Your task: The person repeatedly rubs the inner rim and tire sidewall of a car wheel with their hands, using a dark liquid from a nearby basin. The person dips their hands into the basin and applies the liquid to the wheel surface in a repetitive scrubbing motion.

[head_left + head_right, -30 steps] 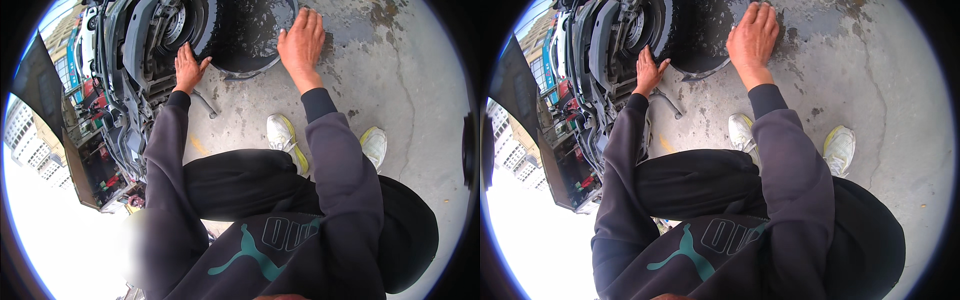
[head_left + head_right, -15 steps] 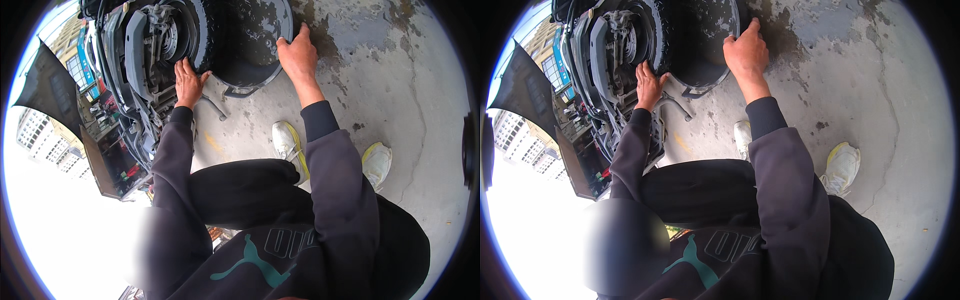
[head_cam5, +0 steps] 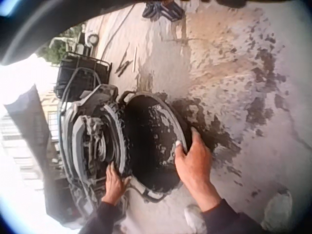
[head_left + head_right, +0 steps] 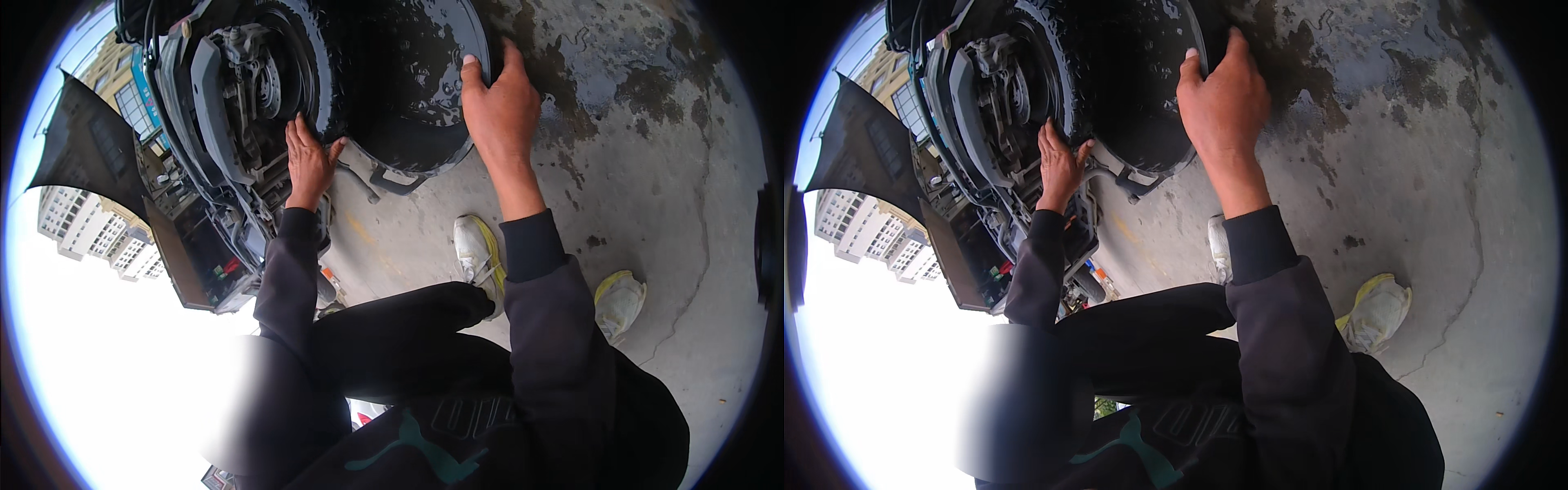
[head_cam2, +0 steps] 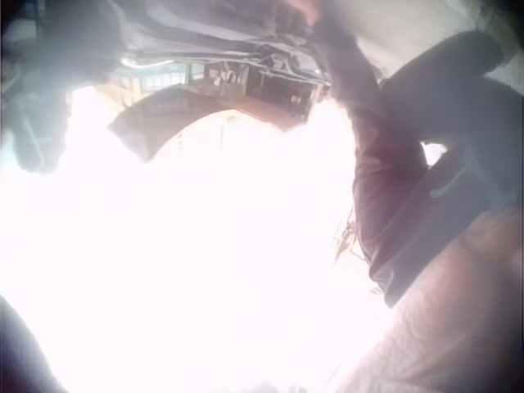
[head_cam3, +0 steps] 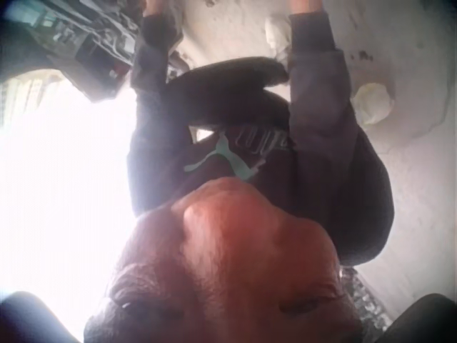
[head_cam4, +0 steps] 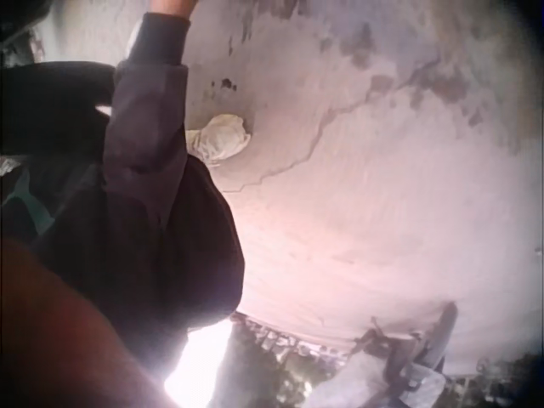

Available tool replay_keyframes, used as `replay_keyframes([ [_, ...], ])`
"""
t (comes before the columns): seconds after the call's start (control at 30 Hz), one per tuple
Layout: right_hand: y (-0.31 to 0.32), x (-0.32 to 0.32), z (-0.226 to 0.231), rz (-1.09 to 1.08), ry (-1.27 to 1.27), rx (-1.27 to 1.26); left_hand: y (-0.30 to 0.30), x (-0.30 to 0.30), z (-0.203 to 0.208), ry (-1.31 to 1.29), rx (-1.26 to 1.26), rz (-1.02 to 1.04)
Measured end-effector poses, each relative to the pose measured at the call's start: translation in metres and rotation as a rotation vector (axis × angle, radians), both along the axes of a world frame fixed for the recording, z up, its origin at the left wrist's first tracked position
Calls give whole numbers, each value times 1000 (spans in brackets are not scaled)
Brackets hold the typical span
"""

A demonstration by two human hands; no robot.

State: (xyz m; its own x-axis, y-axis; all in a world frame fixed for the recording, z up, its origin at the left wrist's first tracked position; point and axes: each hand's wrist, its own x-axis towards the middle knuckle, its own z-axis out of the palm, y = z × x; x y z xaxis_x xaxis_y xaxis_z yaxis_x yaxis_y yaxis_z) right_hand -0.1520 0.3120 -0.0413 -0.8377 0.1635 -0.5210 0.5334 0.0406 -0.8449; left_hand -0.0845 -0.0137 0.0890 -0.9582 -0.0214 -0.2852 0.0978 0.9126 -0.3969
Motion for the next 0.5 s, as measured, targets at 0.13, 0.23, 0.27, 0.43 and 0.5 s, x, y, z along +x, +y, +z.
replay_keyframes([
  [0.13, -2, -7, 0, -51, 43, 44, 3, -2, 1, -2, 12, 62],
  [0.23, 0, -11, -2, -10, 16, 22, 4, -3, 1, -6, 26, 90],
  [0.27, -1, -11, -2, -9, 17, 35, 3, -2, 0, -4, 25, 97],
  [0.43, 1, -10, 1, 27, 6, 81, 2, 1, 1, 18, 6, 79],
  [0.5, 3, -9, -1, 52, 14, 94, 1, 4, 1, 41, -15, 44],
])
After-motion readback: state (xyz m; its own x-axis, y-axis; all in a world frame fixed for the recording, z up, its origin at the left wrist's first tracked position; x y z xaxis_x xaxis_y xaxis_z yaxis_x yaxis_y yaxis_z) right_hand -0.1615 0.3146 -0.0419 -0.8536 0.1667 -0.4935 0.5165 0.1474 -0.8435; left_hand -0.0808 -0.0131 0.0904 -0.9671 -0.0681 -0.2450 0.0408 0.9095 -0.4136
